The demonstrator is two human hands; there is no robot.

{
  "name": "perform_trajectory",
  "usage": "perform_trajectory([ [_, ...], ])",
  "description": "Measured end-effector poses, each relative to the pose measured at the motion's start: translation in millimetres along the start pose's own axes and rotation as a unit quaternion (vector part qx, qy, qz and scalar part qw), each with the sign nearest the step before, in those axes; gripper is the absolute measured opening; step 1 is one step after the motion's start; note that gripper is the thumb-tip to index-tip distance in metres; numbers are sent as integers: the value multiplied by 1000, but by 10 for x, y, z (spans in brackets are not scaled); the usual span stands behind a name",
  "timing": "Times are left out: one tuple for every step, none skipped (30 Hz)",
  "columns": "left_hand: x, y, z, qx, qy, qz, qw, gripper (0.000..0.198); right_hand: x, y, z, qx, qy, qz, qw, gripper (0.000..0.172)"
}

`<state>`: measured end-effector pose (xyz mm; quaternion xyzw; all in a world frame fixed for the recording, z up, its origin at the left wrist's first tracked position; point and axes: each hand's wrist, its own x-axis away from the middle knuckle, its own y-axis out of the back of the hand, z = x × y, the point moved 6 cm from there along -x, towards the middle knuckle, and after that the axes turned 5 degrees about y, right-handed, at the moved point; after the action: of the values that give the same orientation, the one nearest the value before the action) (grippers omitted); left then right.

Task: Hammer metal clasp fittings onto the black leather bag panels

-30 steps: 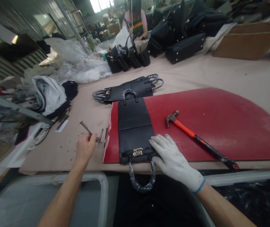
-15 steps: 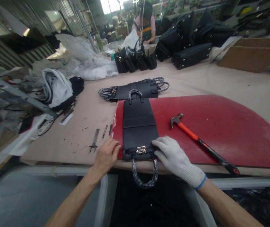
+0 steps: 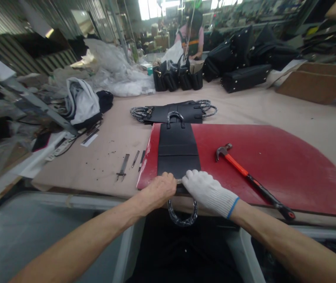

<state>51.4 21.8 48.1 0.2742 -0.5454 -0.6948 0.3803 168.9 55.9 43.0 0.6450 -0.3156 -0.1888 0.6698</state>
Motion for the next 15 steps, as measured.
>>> perform_trajectory([
  [9,23,-13,-4,0,-6,1000,19,12,5,-7,-2,10,-4,1000,19],
  [13,39,-19,-3,0,-13,1000,19,28,13,-17,-6,19,-9,1000,18],
  [14,46,-17,3,1,-19,1000,18,47,22,-30,-12,29,-16,999,17],
  [11,42,-10,14,2,-23,1000,18,69,29,-45,-20,37,-23,999,16],
  [4,26,0,28,3,-23,999,18,92,32,-62,-31,44,-32,998,17],
  [-4,-2,10,43,4,-17,999,18,115,29,-81,-42,50,-42,997,17],
  [-14,-40,20,57,6,-8,998,18,138,19,-103,-55,56,-53,995,19],
  [-23,-79,32,67,11,1,998,18,159,2,-129,-70,61,-66,994,21],
  [-28,-118,44,76,15,8,997,18,179,-22,-159,-85,66,-79,991,24],
  [-28,-154,55,82,18,12,996,19,198,-50,-194,-101,71,-93,988,28],
  [-22,-187,68,88,18,12,996,19,215,-79,-234,-118,77,-108,984,32],
  [-8,-216,84,95,16,9,995,21,232,-105,-276,-134,85,-122,980,36],
  [12,-244,105,102,12,1,995,21,248,-127,-317,-151,95,-137,975,40],
  [39,-271,129,110,5,-10,994,22,263,-142,-354,-165,106,-149,969,42],
  [71,-298,154,118,-7,-23,993,21,277,-150,-383,-178,119,-160,964,42],
])
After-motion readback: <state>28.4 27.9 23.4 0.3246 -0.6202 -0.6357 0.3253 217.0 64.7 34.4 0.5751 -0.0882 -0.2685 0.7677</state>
